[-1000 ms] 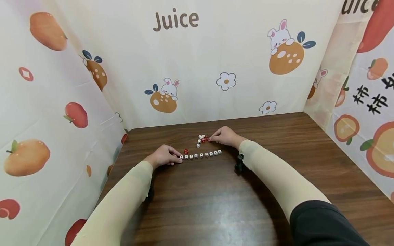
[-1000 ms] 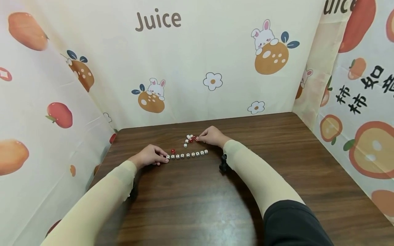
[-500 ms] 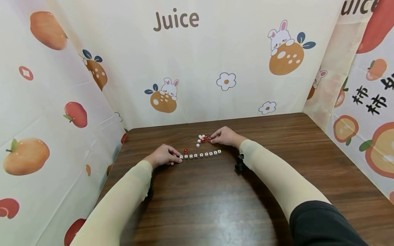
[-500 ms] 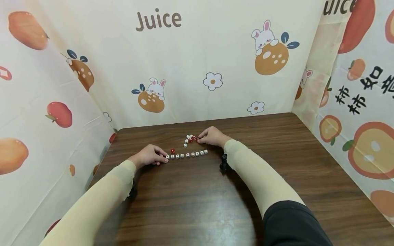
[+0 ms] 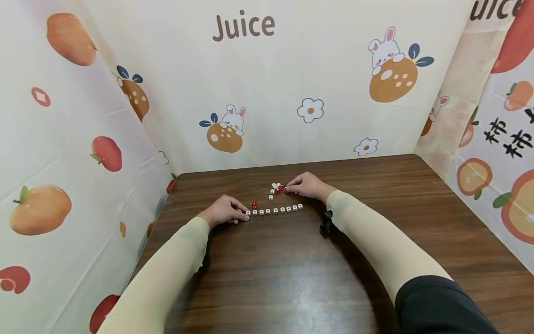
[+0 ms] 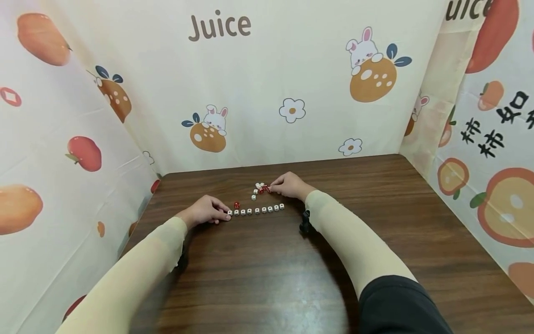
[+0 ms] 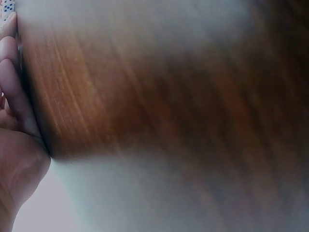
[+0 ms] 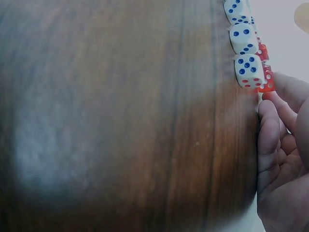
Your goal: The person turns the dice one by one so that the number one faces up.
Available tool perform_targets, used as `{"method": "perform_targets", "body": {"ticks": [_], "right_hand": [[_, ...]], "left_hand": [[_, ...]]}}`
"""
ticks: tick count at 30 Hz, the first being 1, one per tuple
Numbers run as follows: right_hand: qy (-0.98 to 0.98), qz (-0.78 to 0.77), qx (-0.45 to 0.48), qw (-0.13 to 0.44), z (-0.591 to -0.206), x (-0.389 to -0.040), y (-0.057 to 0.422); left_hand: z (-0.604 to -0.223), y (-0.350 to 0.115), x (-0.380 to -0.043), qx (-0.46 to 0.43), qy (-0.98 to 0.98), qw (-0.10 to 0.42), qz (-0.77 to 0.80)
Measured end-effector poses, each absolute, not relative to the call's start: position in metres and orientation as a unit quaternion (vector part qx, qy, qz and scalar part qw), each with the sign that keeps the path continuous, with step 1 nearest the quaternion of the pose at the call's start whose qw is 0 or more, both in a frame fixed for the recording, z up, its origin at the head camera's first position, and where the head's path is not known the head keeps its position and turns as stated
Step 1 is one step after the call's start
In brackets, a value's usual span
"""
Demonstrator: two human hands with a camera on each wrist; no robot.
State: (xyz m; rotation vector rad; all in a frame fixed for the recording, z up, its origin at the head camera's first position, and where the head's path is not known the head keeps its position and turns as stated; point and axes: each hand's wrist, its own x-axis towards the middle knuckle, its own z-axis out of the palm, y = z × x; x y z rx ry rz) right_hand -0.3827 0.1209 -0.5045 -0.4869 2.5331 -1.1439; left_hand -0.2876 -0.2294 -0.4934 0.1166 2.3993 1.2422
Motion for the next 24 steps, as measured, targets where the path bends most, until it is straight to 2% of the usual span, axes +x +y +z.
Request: {"method": "perform_targets", "body": {"ticks": [16,24], "right_hand": [[0.882,-0.398,-0.192,0.166,-0.5067,-0.3781,0.1212],[0.896,-0.379,-0.183,0.141,-0.5047,-0.3776,0.1221]], "left_hand": [[-0.4939,-0.2301,-0.2862,0.038,0.867,0.216,0.447],[-0.4929,-0.228,-0.2872,0.041,0.866,0.215,0.45]]}}
